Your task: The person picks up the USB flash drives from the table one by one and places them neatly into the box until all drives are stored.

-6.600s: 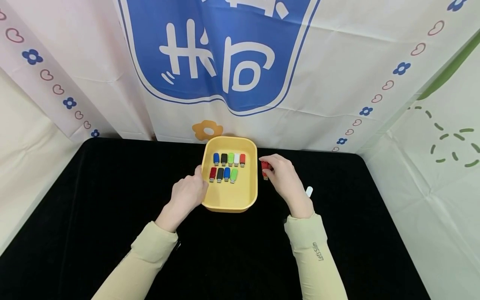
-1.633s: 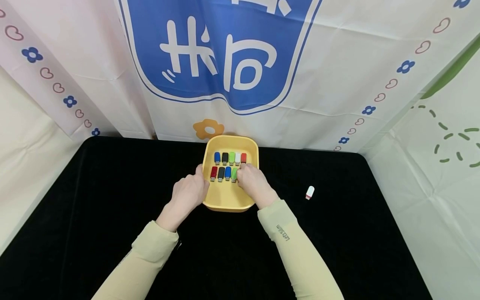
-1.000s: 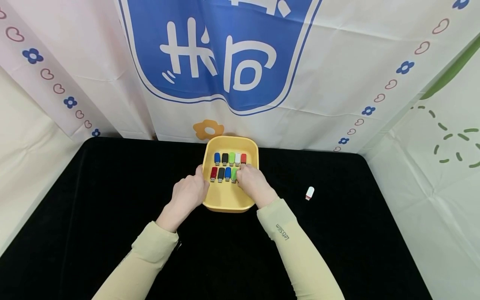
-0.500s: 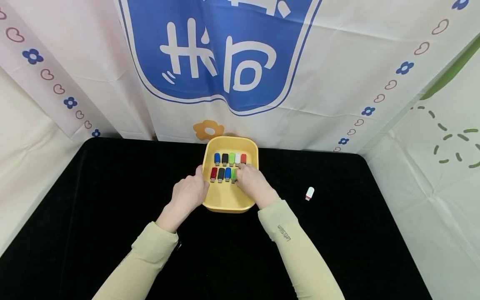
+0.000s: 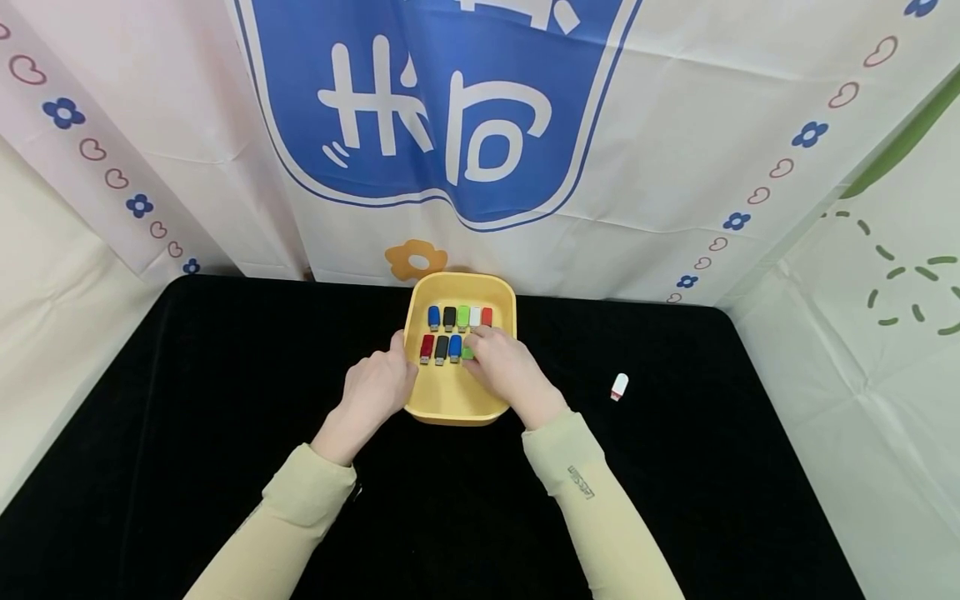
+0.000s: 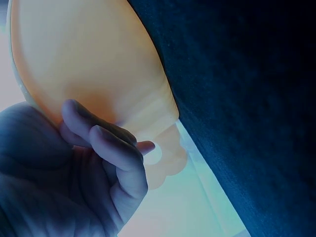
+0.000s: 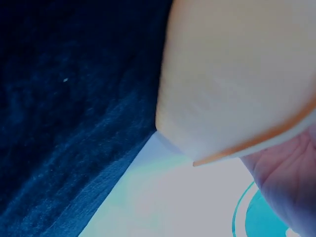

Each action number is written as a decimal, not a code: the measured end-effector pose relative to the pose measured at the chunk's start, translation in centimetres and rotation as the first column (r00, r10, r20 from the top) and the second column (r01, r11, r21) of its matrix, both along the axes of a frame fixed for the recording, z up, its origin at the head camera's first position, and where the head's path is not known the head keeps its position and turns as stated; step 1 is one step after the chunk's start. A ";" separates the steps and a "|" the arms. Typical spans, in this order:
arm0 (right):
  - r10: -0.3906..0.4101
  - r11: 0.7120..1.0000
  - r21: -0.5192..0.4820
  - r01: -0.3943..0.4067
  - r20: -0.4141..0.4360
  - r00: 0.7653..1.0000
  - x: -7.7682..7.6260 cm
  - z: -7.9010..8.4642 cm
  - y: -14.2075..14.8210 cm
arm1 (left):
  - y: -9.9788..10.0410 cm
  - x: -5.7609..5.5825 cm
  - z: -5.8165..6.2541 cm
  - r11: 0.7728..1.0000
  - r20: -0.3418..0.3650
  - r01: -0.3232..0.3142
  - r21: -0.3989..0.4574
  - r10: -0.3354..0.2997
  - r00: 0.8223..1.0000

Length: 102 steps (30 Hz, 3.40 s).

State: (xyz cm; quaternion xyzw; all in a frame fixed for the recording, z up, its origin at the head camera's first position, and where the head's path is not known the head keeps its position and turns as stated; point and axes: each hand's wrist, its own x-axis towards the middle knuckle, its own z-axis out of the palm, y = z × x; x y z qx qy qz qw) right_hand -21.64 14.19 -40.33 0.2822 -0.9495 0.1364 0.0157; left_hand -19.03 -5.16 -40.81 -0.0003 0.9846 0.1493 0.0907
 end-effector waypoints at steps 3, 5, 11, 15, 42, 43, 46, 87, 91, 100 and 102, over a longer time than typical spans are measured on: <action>-0.017 0.999 -0.045 0.017 0.003 1.000 0.3 0.4 0.2 | 0.0 0.0 0.0 1.000 0.006 -0.002 0.002 0.002 1.000; -0.029 0.997 -0.071 0.029 0.008 1.000 0.4 0.7 0.3 | 0.1 0.0 0.0 1.000 0.011 -0.005 0.001 0.005 1.000; -0.077 0.993 -0.091 0.081 0.046 0.996 0.8 1.8 0.9 | 0.1 -0.1 0.1 1.000 0.025 -0.015 -0.003 0.015 1.000; -0.118 0.989 -0.083 0.121 0.042 0.992 1.0 2.3 1.6 | 0.1 -0.1 0.1 1.000 0.027 -0.014 -0.007 0.015 1.000; -0.366 0.902 -0.216 0.374 0.078 0.928 3.7 1.3 10.4 | 0.0 0.1 0.0 1.000 0.010 -0.011 -0.009 0.011 1.000; -0.374 0.899 -0.213 0.383 0.083 0.924 3.7 1.2 10.8 | 0.0 0.0 0.0 1.000 0.012 -0.012 -0.010 0.012 1.000; -0.396 0.893 -0.195 0.406 0.092 0.914 3.9 0.9 11.9 | 0.1 0.0 0.0 1.000 0.012 -0.014 -0.010 0.014 1.000; -0.413 0.909 0.080 0.408 0.291 0.863 4.0 -1.6 17.8 | 0.0 0.0 0.0 1.000 0.003 -0.010 -0.010 0.010 1.000; -0.425 0.903 0.066 0.425 0.290 0.858 4.0 -1.6 17.8 | 0.0 0.1 0.0 1.000 -0.005 -0.010 -0.006 0.010 1.000; -0.433 0.898 0.032 0.439 0.245 0.867 4.1 -1.6 17.7 | 0.0 0.0 0.1 1.000 0.015 -0.015 -0.008 0.015 1.000; -0.442 0.892 0.021 0.452 0.251 0.861 4.2 -1.5 17.7 | 0.1 0.0 0.1 1.000 0.015 -0.015 -0.007 0.015 1.000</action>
